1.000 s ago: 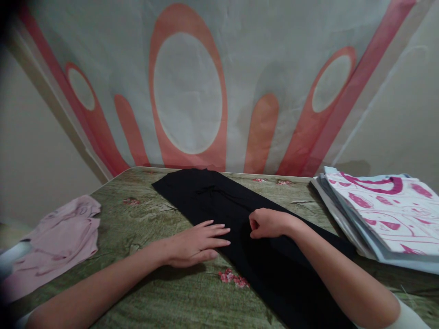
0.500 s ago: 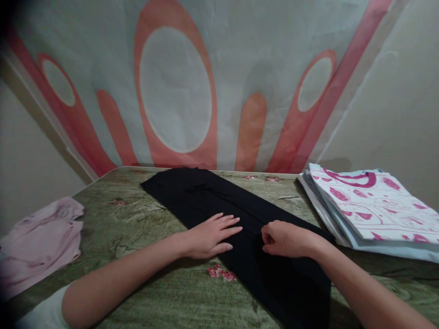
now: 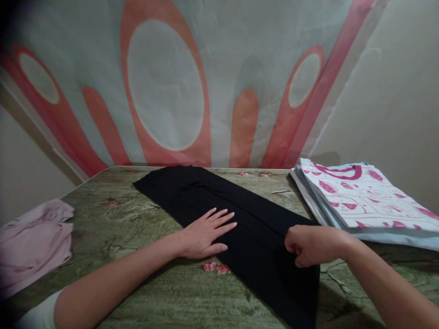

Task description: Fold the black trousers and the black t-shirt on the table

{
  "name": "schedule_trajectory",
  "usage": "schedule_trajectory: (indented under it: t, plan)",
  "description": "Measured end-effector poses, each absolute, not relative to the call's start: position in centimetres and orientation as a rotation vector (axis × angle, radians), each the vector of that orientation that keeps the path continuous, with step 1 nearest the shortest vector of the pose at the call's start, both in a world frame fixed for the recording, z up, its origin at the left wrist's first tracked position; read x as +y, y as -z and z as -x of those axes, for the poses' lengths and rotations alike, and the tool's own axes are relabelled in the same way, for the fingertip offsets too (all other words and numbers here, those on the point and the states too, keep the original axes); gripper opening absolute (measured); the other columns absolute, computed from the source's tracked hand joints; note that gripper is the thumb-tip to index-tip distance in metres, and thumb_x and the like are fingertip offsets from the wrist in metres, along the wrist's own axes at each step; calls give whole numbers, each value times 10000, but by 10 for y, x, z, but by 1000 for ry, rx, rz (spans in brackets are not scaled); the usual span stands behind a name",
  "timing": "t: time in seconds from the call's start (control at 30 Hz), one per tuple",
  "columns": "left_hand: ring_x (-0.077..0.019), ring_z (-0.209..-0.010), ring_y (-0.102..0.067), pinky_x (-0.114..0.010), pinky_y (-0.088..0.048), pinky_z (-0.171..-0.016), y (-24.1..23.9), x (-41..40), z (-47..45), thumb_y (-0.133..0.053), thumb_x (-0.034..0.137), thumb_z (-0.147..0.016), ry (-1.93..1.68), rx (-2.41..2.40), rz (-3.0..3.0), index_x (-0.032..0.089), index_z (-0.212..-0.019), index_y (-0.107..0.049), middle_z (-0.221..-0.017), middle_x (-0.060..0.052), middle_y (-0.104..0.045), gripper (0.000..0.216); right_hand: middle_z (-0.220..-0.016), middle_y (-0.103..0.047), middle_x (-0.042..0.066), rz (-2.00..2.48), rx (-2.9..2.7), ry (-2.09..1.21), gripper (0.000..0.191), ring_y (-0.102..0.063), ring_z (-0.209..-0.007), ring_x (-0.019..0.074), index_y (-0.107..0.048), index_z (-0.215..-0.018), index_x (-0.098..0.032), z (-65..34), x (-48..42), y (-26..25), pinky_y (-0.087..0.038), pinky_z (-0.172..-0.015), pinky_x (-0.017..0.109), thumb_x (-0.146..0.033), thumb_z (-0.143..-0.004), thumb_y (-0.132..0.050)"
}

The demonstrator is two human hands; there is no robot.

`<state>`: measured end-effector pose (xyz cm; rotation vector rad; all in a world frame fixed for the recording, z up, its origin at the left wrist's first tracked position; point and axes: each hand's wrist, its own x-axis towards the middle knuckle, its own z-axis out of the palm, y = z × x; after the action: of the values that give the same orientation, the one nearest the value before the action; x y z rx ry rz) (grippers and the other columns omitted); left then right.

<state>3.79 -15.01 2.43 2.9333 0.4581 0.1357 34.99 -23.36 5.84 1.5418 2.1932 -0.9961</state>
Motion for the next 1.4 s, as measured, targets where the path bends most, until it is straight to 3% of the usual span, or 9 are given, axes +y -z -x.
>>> schedule_trajectory:
  t: [0.2,0.37,0.5,0.7,0.87,1.07,1.2,1.4]
  plan:
    - [-255,-1349,-110,-467,-106,-1075,-28,-152,-38,-384,497,-868,-174,459,-2954,260,-1381,-262,-1472,-44,-167,578,-651,-642,-1,-1672,1947,1202,139,-593,-578,142,-601,-745,-170,-364,-233,-61,-353,-465,197,-186,-617,-550]
    - [-216,-1323,-215,-427,-94,-1089,-32,-158,-41,-359,354,-906,-247,322,-2989,222,-1322,-375,-1421,-53,-310,437,-666,-627,-5,-1862,2171,872,95,-552,-592,131,-586,-736,-196,-354,-232,-74,-338,-478,202,-252,-660,-579]
    - [-200,-1253,-342,-383,-172,-1070,-30,-161,-42,-320,325,-921,-279,322,-2978,199,-1258,-455,-1344,-58,-430,384,-664,-631,-14,-1780,2289,845,55,-545,-573,121,-583,-726,-210,-327,-235,-70,-339,-486,200,-236,-687,-554]
    - [-208,-1229,-373,-378,-235,-1035,-26,-158,-41,-329,351,-920,-324,435,-2949,193,-1258,-454,-1321,-71,-454,394,-674,-649,61,-1756,2213,425,123,-602,-598,199,-602,-667,-195,-310,-248,-51,-305,-482,253,-122,-630,-510]
    - [-203,-1244,-355,-380,-219,-1044,-23,-156,-39,-338,389,-917,-356,520,-2950,199,-1261,-453,-1324,-66,-451,410,-783,-673,153,-1724,2153,176,224,-646,-722,297,-651,-755,-149,-297,-258,-49,-369,-550,313,-67,-661,-465]
    - [-189,-1235,-370,-379,-228,-1041,-24,-145,-34,-319,393,-925,-431,743,-2916,207,-1226,-486,-1310,-59,-467,392,-720,-671,132,-1701,2223,63,228,-642,-641,263,-638,-714,-151,-296,-262,-53,-346,-528,299,-49,-657,-442]
    - [-178,-1199,-406,-374,-252,-1027,-23,-135,-29,-332,347,-927,-504,837,-2862,197,-1194,-503,-1270,-57,-501,350,-633,-623,30,-1735,2332,274,162,-557,-553,170,-574,-658,-189,-317,-256,-67,-291,-493,253,-89,-616,-454]
    - [-168,-1133,-461,-378,-260,-1024,-14,-125,-25,-387,295,-908,-548,874,-2771,208,-1168,-507,-1190,-50,-553,299,-649,-507,-33,-1627,2271,1268,142,-428,-572,88,-510,-770,-177,-348,-238,-80,-316,-506,186,-117,-658,-449]
